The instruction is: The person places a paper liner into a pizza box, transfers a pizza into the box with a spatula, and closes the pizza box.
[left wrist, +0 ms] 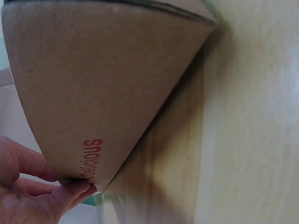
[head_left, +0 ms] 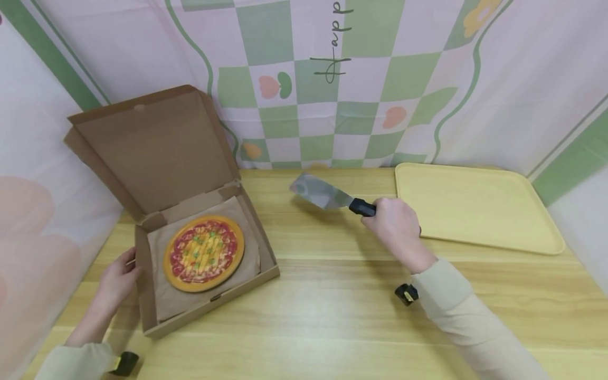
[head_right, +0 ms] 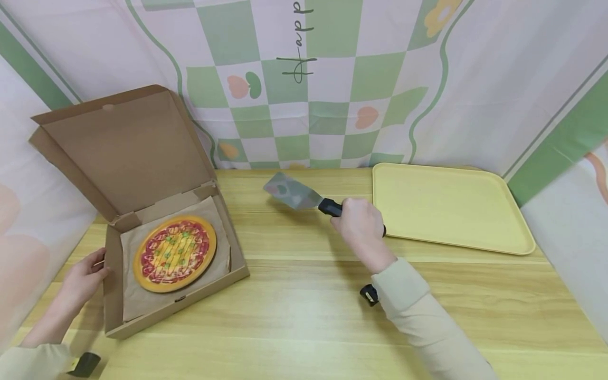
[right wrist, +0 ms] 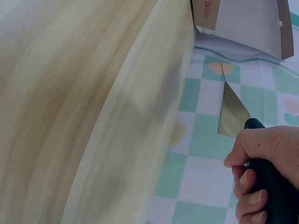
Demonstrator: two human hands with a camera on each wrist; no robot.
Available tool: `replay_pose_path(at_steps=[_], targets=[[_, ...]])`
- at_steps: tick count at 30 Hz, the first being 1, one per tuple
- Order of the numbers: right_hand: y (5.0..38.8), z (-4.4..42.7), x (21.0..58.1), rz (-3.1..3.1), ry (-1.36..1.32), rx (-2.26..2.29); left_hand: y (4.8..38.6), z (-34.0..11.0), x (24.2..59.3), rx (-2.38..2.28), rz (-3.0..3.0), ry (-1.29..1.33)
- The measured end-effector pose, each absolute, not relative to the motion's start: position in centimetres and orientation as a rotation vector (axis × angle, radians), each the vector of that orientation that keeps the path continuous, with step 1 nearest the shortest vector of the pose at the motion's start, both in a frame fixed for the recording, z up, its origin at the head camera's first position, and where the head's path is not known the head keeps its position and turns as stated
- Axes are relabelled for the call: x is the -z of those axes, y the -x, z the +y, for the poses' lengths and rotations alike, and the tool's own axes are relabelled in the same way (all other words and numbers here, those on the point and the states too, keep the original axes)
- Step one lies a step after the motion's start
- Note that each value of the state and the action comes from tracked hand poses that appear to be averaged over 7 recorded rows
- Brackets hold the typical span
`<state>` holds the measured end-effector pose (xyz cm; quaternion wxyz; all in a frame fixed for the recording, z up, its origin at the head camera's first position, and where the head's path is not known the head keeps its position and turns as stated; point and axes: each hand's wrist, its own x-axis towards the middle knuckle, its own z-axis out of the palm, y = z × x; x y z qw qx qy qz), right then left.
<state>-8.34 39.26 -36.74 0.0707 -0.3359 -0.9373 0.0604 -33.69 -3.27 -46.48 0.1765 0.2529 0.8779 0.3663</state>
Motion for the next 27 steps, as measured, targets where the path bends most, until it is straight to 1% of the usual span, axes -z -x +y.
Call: replay_pose_path(at_steps=[27], targets=[[5.4,42.2,36.2,-2.759,1.063,-0.204,33.8,-3.3,46.6,-1.034,2.487,-0.713]])
